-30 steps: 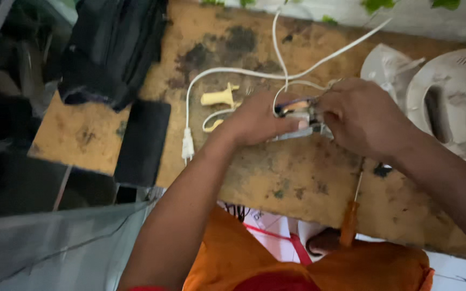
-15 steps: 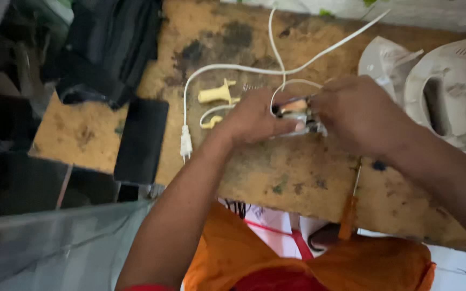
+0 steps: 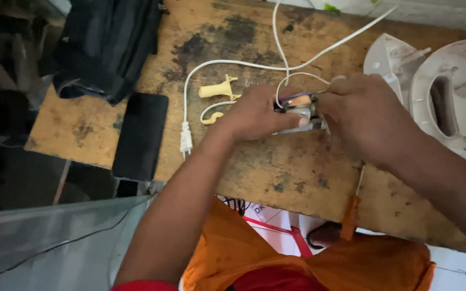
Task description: The person works on a small white electrical component, likely a motor or transformer, on a wooden workbench. They use their hands to manipulate wires and parts of the component, occasionally picking up a screwdriver to adjust or tighten connections. The task involves repeated handling and adjustment of the component's internal wiring.
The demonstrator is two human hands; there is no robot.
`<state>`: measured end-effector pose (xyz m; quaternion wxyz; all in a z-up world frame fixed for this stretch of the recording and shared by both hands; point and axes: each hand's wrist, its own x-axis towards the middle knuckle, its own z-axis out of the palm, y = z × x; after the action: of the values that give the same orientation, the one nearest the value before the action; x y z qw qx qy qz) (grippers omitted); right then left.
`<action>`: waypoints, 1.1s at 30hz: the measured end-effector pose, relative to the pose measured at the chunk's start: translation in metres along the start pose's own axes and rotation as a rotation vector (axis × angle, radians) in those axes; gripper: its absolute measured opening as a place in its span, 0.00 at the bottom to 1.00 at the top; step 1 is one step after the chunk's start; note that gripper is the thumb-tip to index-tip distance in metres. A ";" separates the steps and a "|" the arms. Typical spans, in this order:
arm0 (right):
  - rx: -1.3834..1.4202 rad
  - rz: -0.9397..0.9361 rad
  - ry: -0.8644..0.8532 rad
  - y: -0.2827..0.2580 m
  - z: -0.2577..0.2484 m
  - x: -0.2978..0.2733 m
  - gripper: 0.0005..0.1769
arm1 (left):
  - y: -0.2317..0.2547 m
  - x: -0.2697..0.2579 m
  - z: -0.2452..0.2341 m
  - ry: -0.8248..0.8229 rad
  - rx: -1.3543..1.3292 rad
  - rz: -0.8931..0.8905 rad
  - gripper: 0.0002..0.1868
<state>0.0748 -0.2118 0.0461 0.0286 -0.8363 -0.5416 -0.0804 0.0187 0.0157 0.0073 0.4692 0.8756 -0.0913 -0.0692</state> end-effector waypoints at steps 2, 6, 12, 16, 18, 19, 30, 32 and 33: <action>0.017 0.008 -0.010 0.000 0.001 0.001 0.06 | -0.008 0.001 0.005 0.016 0.002 0.044 0.30; 0.226 0.131 -0.008 0.017 0.021 -0.017 0.05 | -0.017 0.003 0.006 0.020 0.006 0.135 0.32; 0.328 0.252 -0.084 0.011 0.005 -0.006 0.05 | 0.005 -0.005 -0.001 -0.011 -0.206 -0.034 0.26; 0.175 0.187 -0.197 0.008 0.008 0.000 0.09 | 0.007 -0.005 -0.001 -0.017 -0.174 -0.052 0.28; 0.253 0.160 -0.121 0.010 0.014 -0.007 0.07 | -0.003 -0.002 0.004 0.025 -0.152 0.043 0.27; 0.247 0.161 -0.113 0.010 0.012 -0.006 0.07 | 0.000 0.001 0.004 0.027 -0.146 0.051 0.27; 0.100 0.222 -0.097 0.015 0.032 -0.006 0.05 | -0.002 0.002 0.009 0.076 -0.259 -0.007 0.29; 0.229 0.278 -0.067 0.012 0.024 -0.007 0.05 | -0.005 0.001 0.009 0.078 -0.268 0.007 0.29; 0.367 0.342 -0.044 0.009 0.021 -0.010 0.05 | -0.006 -0.002 0.011 0.069 -0.280 0.013 0.29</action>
<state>0.0816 -0.2216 0.0243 0.1815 -0.8981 -0.3981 0.0435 0.0155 0.0109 -0.0036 0.5902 0.8027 -0.0703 -0.0481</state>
